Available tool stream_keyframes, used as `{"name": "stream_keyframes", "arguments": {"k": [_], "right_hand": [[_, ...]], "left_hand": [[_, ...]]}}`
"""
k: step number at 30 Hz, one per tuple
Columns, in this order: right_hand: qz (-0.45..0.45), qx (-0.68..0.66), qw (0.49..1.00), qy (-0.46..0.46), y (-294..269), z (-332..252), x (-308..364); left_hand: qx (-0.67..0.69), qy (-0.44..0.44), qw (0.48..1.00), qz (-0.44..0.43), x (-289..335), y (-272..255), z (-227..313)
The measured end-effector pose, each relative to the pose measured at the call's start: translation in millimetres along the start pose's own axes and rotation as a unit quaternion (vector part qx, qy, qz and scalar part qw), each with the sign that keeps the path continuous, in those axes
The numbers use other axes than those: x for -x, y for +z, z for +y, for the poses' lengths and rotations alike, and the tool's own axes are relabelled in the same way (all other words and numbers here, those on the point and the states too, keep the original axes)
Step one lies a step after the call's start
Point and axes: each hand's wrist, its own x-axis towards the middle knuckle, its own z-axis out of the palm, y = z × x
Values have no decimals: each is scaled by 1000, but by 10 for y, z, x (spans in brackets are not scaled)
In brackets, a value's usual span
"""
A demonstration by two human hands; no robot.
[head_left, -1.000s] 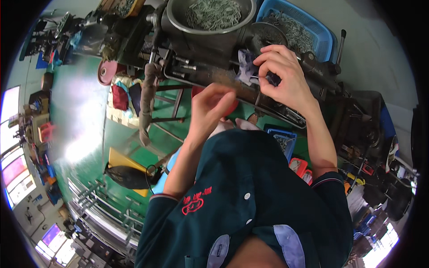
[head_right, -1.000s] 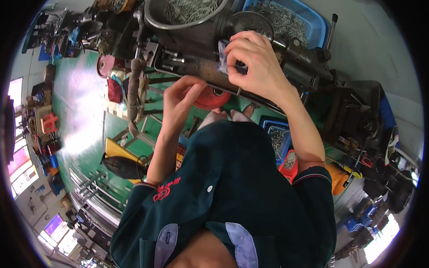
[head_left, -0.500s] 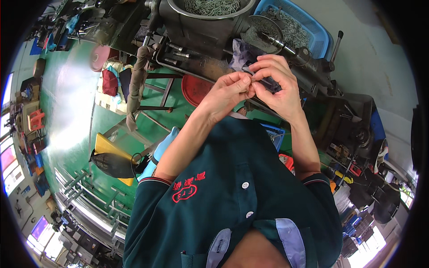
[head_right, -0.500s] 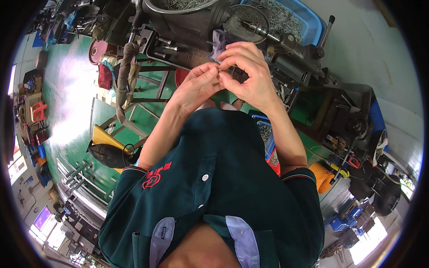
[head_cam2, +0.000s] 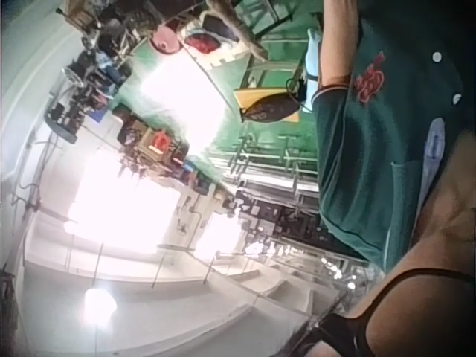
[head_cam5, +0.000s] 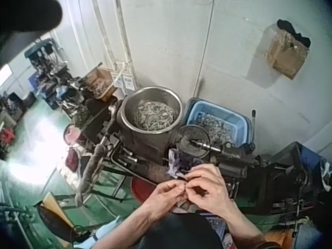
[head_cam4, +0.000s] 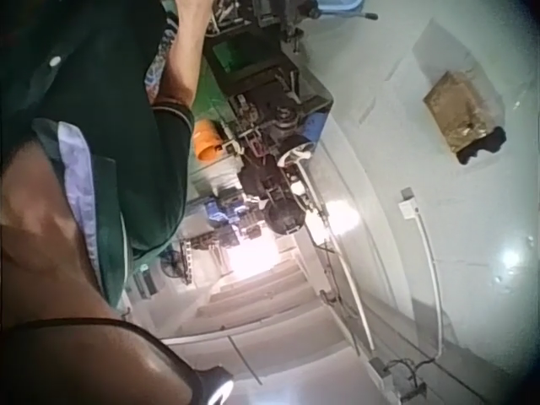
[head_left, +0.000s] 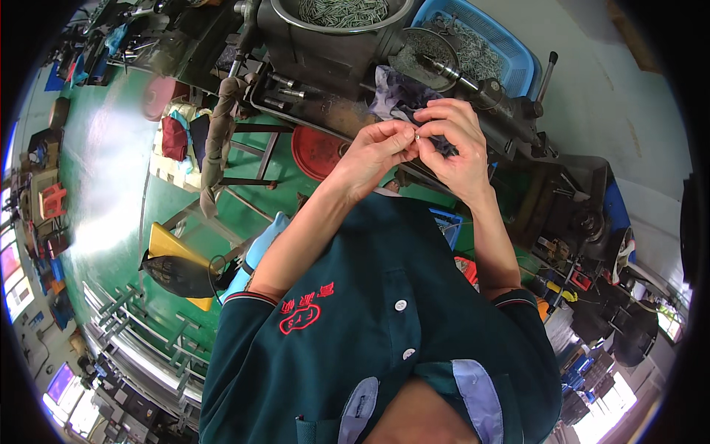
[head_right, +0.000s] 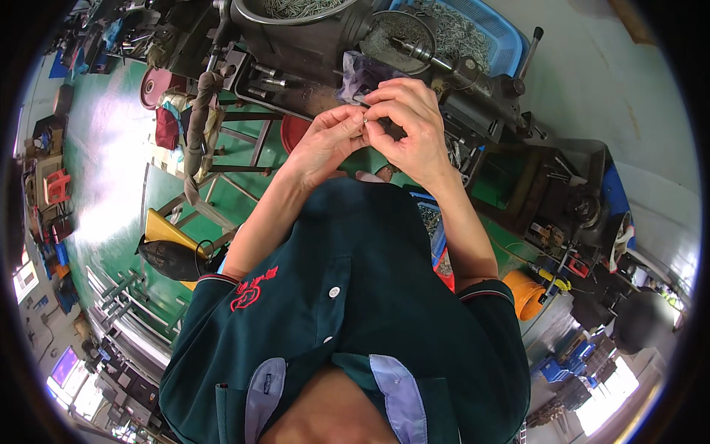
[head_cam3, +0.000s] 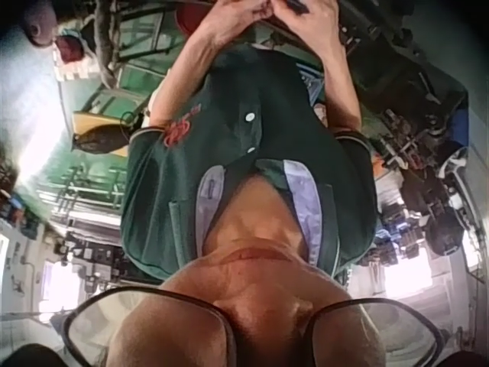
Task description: The person manually feeds small metal pins into a tabletop machining tool for processing.
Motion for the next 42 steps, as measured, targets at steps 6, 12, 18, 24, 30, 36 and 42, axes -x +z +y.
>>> {"name": "stream_keyframes", "arguments": {"k": [6,12,18,24,30,36,42], "right_hand": [[6,-20,999,24,-26,24,95],[10,-26,999,31,-5,24,142],[-1,-15,999,38,-65,-53,127],[-123,40,989,70,-135,4,-57],[-8,142,976,164,-22,1056,-512],[-45,15,978,201,313,1753,-690],[-68,-51,963,256,519,1934,-760]], "left_hand": [[-9,-20,1000,14,8,50,-45],[-12,-25,999,18,20,22,-82],[-30,-12,999,34,25,43,-101],[-289,90,948,97,144,5,-20],[-623,309,663,278,433,-466,703],[-666,305,498,464,1071,-1464,1365],[-694,141,522,475,1391,-1912,1237]]}}
